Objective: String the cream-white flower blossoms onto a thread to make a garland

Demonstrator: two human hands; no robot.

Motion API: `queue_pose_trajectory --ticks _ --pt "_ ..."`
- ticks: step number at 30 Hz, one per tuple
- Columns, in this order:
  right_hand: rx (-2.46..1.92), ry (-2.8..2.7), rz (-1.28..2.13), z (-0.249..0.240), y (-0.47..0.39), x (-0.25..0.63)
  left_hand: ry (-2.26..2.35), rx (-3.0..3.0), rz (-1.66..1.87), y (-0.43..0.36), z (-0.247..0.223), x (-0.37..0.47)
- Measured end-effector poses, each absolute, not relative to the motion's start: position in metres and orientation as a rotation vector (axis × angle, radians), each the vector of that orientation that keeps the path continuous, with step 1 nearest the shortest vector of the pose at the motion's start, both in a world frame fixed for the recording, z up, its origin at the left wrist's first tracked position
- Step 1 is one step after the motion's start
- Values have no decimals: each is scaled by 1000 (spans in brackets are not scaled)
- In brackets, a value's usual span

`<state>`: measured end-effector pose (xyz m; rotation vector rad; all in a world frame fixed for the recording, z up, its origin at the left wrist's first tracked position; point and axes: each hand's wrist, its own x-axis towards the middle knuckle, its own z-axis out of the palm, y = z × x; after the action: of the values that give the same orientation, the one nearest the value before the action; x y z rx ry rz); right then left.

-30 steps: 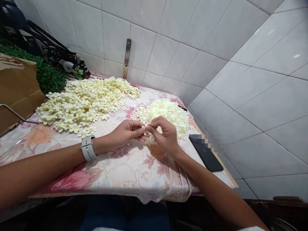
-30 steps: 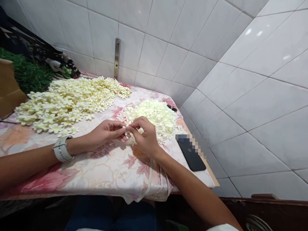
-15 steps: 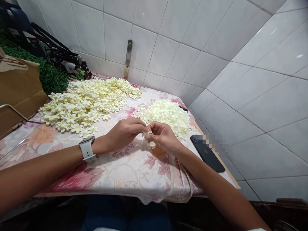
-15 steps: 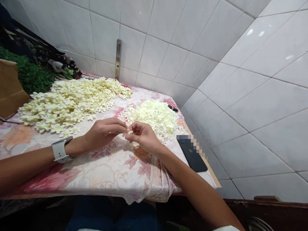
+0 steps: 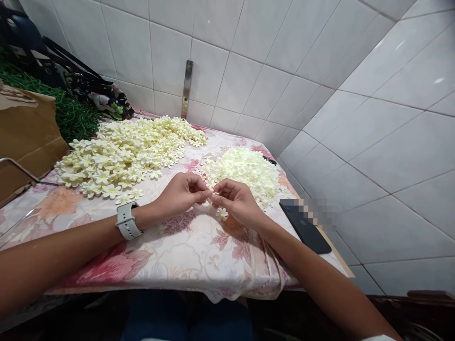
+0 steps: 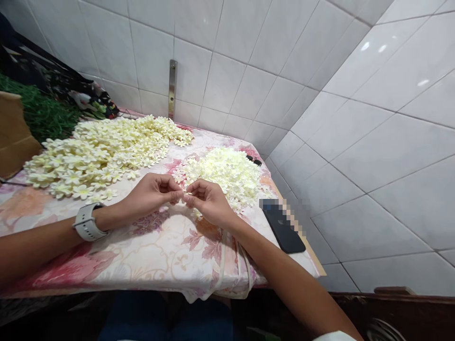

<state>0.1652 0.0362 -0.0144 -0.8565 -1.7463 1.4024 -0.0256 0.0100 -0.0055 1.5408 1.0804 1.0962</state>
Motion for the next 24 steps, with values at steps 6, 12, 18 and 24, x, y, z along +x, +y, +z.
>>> queue_pose_trajectory --ticks 6,12,18,24 --pt "-861 -1840 775 -27 28 166 1200 2006 1158 -16 -6 -11" --pt "-830 -1805 817 -22 27 162 1134 1989 1221 -7 -5 -16" --pt "-829 -1696 1307 -11 33 159 1041 1873 1323 3 -7 -22" --pt "-877 -1702 969 -20 24 161 1038 2148 1302 -7 -12 -16"
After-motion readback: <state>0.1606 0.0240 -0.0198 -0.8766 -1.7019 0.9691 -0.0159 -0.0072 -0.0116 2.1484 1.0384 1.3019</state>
